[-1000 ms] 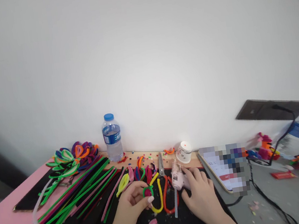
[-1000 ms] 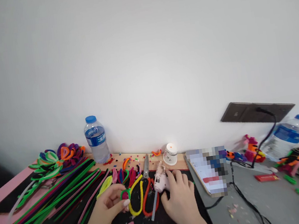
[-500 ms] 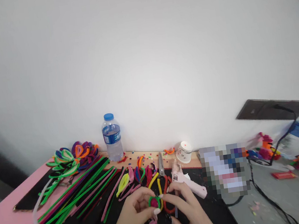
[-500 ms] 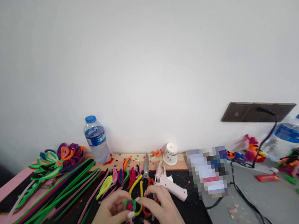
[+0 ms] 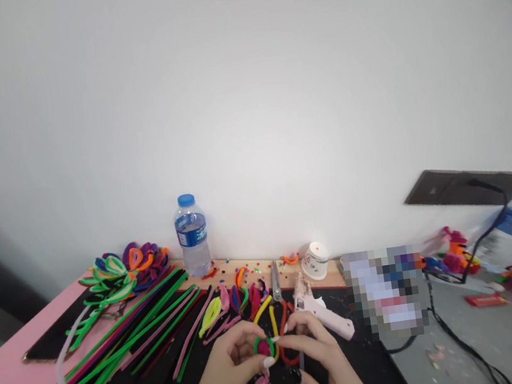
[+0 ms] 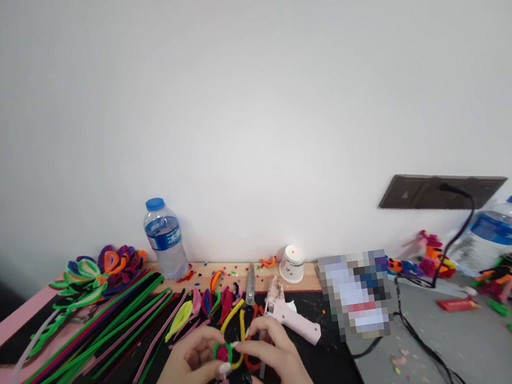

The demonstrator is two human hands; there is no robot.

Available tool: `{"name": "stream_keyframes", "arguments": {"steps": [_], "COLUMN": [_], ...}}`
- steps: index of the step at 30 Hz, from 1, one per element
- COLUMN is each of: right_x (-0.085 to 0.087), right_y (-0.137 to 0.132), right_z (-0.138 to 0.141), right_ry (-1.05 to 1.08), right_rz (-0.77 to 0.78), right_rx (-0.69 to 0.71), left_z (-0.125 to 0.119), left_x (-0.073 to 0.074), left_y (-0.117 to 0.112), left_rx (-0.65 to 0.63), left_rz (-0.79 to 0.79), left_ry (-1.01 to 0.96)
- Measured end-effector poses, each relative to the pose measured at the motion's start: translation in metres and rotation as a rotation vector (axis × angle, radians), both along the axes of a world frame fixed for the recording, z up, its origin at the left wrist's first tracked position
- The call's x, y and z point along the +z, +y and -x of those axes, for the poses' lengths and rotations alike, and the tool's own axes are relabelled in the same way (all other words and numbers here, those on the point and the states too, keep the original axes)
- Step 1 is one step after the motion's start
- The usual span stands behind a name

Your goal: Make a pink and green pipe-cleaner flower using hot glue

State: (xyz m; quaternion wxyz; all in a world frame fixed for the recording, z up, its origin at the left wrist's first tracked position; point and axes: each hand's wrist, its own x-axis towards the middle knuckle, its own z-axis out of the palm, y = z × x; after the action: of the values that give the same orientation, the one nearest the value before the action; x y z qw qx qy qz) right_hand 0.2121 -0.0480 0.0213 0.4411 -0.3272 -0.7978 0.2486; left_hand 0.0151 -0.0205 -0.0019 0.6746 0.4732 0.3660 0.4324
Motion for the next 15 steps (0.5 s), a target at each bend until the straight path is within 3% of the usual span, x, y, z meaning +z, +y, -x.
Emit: {"name": "stream_keyframes", "arguments": {"steps": [15], "right_x": [-0.0003], "right_y": [-0.0016], "right_z": [0.0022], "right_ry": [0.045], "right_rz": [0.045], "right_rx": [0.027], "left_z": [0.0], "left_x": [0.0008], "left_y": [-0.0002], "left_rx": [0.015], "left_rz": [-0.012], "left_ry": [-0.002]}}
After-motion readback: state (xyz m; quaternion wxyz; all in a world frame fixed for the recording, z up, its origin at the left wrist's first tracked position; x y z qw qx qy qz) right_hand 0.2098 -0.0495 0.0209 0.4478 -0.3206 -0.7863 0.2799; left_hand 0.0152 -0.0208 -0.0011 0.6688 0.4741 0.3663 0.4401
